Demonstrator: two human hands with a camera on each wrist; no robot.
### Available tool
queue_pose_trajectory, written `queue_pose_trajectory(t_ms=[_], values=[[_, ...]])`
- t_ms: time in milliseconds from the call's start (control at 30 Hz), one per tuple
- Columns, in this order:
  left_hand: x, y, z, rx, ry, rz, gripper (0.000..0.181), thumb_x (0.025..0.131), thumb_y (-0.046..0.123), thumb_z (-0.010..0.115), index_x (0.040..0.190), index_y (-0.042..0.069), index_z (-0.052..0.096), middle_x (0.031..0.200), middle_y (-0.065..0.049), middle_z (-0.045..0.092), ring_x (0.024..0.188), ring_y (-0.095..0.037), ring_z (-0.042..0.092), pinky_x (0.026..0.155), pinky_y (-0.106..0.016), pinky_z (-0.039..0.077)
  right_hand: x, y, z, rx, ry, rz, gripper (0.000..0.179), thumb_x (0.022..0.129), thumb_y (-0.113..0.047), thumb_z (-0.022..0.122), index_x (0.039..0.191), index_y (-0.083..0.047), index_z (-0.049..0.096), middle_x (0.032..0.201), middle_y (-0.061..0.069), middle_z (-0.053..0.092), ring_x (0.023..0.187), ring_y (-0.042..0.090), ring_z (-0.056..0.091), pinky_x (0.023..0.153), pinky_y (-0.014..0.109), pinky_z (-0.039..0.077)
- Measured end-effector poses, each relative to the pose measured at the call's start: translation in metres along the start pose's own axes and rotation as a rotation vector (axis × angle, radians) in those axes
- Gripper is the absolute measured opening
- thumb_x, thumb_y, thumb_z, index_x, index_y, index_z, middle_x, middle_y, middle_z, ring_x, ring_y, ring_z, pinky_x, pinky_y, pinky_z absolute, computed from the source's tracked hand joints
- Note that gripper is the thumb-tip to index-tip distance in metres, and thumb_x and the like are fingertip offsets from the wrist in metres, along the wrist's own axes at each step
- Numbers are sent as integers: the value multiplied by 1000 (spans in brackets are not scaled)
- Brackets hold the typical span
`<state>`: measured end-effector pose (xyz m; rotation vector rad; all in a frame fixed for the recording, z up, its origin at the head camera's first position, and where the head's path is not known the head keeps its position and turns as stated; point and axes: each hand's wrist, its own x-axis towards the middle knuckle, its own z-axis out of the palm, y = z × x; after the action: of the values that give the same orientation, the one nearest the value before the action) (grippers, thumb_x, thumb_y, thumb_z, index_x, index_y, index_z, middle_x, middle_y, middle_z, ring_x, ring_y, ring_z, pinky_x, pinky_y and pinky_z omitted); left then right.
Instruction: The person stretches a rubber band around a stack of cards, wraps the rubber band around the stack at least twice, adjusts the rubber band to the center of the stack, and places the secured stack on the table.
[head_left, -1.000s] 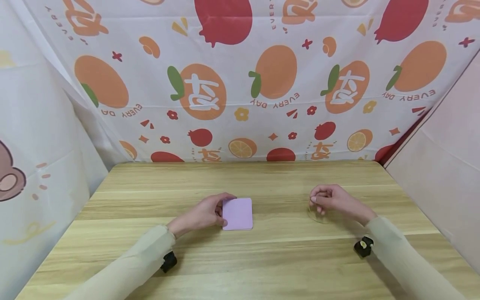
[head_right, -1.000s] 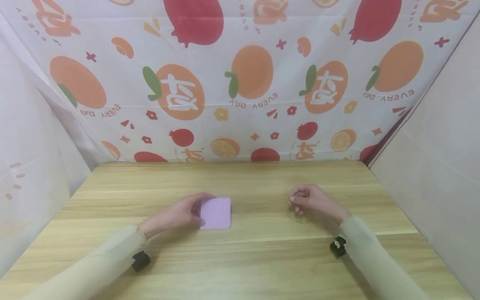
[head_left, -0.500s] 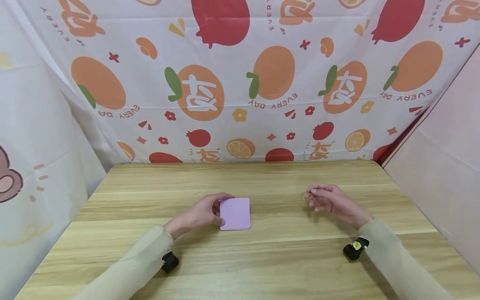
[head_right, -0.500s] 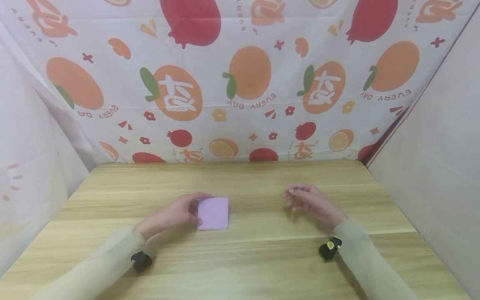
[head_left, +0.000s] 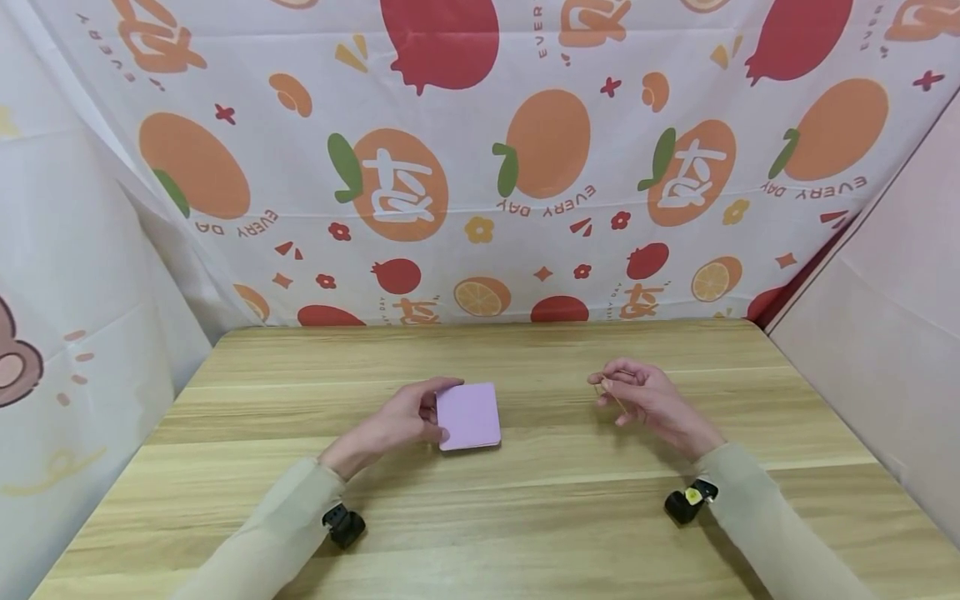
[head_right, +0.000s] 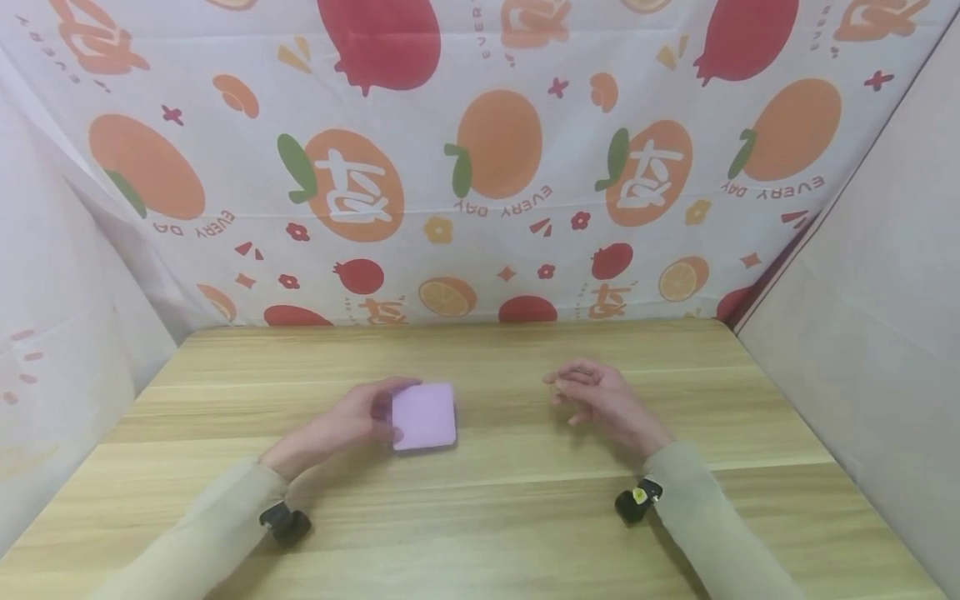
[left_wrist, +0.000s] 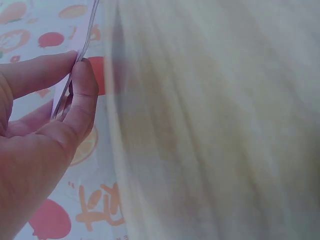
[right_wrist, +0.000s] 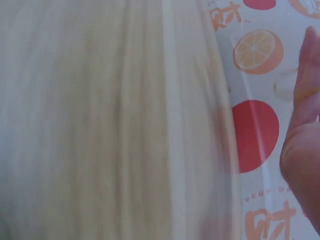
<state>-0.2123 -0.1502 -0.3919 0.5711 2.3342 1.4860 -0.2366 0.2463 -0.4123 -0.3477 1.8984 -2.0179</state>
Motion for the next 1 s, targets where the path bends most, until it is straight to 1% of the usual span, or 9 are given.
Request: queue_pose_trajectory(t_ms=[67, 167, 300, 367, 500, 600, 700, 833, 1000], values=[[0, 2, 0, -10, 5, -2, 74, 76, -11, 71, 144, -2, 43, 106, -16, 60, 90, -26, 56, 76, -33, 49, 0, -1, 3, -23, -11, 1, 10, 99, -20, 61, 105, -12, 59, 132, 21, 57, 98, 20, 67, 62, 32, 55], [1, 4, 0, -24, 11, -3, 73, 76, -11, 71, 143, -2, 43, 107, -17, 60, 91, -26, 56, 77, -33, 49, 0, -1, 7, -16, -38, -10, 13, 100, -21, 59, 104, -8, 60, 133, 23, 56, 107, 27, 65, 71, 41, 58], [2, 6, 0, -42, 14, -8, 74, 77, -12, 70, 145, -2, 42, 110, -17, 58, 92, -27, 55, 77, -33, 49, 2, -2, 13, -19, -58, -40, 23, 101, -19, 57, 116, -2, 63, 135, 25, 54, 114, 33, 61, 80, 48, 56], [3, 6, 0, -52, 17, -15, 74, 77, -12, 68, 146, -1, 41, 112, -17, 57, 93, -27, 53, 77, -33, 48, 4, -2, 17, -29, -43, -41, 30, 100, -21, 59, 124, -2, 62, 137, 24, 52, 115, 34, 60, 82, 49, 55], [5, 9, 2, -82, 25, -38, 74, 78, -12, 65, 147, 1, 41, 115, -16, 55, 94, -27, 52, 77, -32, 48, 8, -4, 27, -42, -1, -28, 43, 97, -24, 64, 135, -4, 57, 142, 20, 49, 118, 35, 58, 84, 48, 55], [5, 10, 3, -110, 27, -46, 74, 77, -12, 64, 147, 1, 40, 116, -17, 55, 94, -27, 52, 76, -31, 48, 10, -5, 34, -72, 12, -26, 47, 96, -25, 66, 138, -5, 55, 144, 17, 49, 119, 36, 56, 83, 47, 55], [5, 10, 5, -129, 44, -54, 73, 77, -11, 62, 146, 1, 41, 117, -18, 54, 94, -27, 53, 75, -31, 49, 11, -5, 41, -96, 9, -28, 48, 96, -22, 67, 139, -6, 54, 144, 16, 48, 119, 37, 56, 82, 47, 55], [7, 8, 5, -144, 83, -71, 72, 76, -12, 59, 145, 3, 43, 117, -20, 54, 94, -28, 53, 70, -34, 50, 13, -8, 51, -98, 10, -53, 47, 94, -16, 68, 139, -9, 55, 145, 18, 47, 118, 38, 57, 81, 48, 55], [8, 8, 4, -164, 105, -86, 73, 75, -11, 58, 145, 5, 44, 116, -21, 53, 93, -29, 53, 63, -35, 49, 16, -11, 62, -132, 31, -106, 52, 93, -14, 70, 141, -15, 52, 144, 14, 48, 116, 33, 60, 79, 48, 56]])
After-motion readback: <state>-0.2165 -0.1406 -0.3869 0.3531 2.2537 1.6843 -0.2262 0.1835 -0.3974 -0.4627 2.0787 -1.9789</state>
